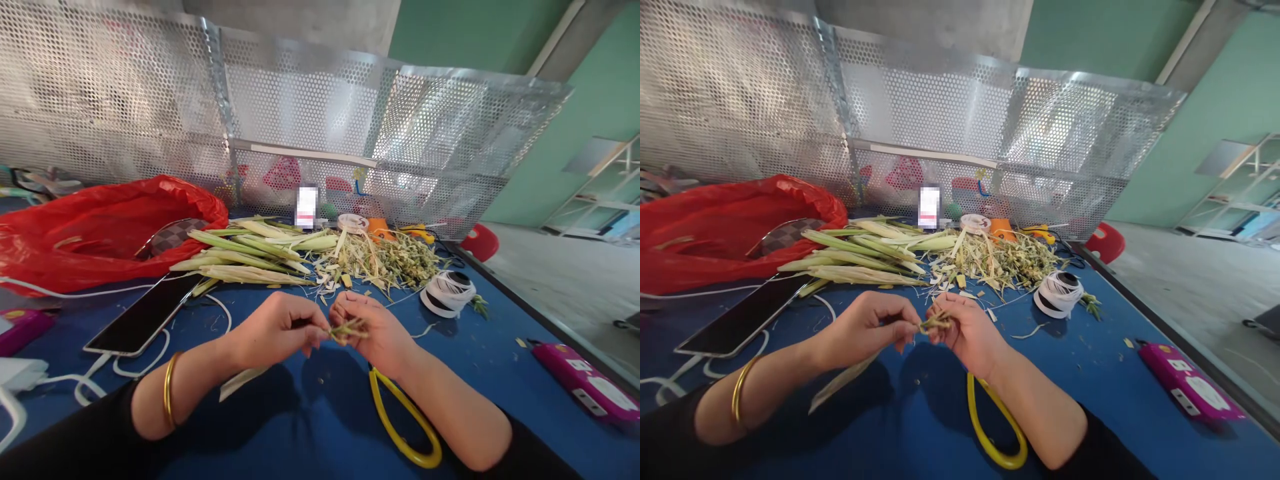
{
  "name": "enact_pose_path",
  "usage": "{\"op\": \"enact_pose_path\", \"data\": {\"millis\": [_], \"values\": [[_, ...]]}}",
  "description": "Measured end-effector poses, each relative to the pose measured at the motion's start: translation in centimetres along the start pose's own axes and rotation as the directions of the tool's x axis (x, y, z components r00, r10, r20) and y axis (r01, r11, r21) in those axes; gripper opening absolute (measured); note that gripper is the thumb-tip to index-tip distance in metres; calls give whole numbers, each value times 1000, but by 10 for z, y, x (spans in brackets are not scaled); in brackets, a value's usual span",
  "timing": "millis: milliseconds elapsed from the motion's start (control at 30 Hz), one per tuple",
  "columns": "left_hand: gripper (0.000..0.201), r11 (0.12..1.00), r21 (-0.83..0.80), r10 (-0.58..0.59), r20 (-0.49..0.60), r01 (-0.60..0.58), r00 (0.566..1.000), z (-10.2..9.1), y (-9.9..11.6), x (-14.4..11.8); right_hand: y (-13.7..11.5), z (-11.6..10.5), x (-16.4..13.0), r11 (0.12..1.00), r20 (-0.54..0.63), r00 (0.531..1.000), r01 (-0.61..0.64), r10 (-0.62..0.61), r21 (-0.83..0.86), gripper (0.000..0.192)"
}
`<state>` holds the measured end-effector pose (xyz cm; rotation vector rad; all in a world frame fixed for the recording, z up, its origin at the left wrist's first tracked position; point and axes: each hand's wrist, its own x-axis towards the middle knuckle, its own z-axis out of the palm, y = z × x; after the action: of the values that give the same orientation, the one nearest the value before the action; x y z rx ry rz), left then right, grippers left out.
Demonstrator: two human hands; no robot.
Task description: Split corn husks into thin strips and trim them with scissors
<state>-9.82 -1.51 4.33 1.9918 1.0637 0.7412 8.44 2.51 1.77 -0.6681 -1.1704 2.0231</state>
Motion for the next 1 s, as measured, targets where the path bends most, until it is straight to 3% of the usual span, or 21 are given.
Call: {"op": "enact_pose_path", "data": {"millis": [100, 167, 233, 300, 333, 400, 467, 533, 600, 767, 867, 1000], "values": [[17, 992, 10, -120, -228, 125, 966, 4, -4, 3, 9, -2, 5, 989, -41, 999, -16, 22, 147, 15], [17, 979, 58, -165, -343, 196, 925, 6, -9, 4, 15, 0, 5, 990, -85, 996, 18, -6, 143, 14], [19, 961, 110, -193, -393, 254, 899, 7, -12, 5, 18, 6, 1, 997, -116, 991, 76, -73, 20, 14], [20, 939, 189, -194, -400, 288, 896, 8, -13, 5, 20, 13, -4, 956, -101, 977, 158, -188, -249, 17], [20, 926, 239, -183, -394, 293, 901, 10, -13, 5, 21, 16, -8, 889, -64, 967, 201, -248, -411, 18], [21, 902, 337, -138, -365, 269, 921, 14, -13, 4, 21, 20, -14, 671, 58, 941, 281, -334, -686, 18], [21, 889, 408, -79, -315, 210, 946, 19, -13, 2, 21, 22, -19, 448, 181, 911, 346, -371, -825, 18], [21, 877, 455, -30, -271, 155, 962, 24, -14, 0, 21, 22, -22, 330, 253, 887, 389, -386, -860, 19], [21, 862, 491, -1, -247, 126, 969, 27, -16, -1, 20, 21, -23, 331, 257, 884, 395, -390, -857, 20], [22, 850, 515, 14, -229, 109, 973, 31, -21, -2, 21, 17, -19, 478, 146, 930, 304, -338, -824, 20], [23, 854, 462, -111, -290, 240, 951, 33, -19, 0, 21, 18, -14, 456, 93, 920, 274, -381, -847, 20], [21, 896, 211, -305, -350, 392, 886, 32, -12, 2, 19, 17, -12, 384, 139, 845, 373, -516, -845, 19]]}}
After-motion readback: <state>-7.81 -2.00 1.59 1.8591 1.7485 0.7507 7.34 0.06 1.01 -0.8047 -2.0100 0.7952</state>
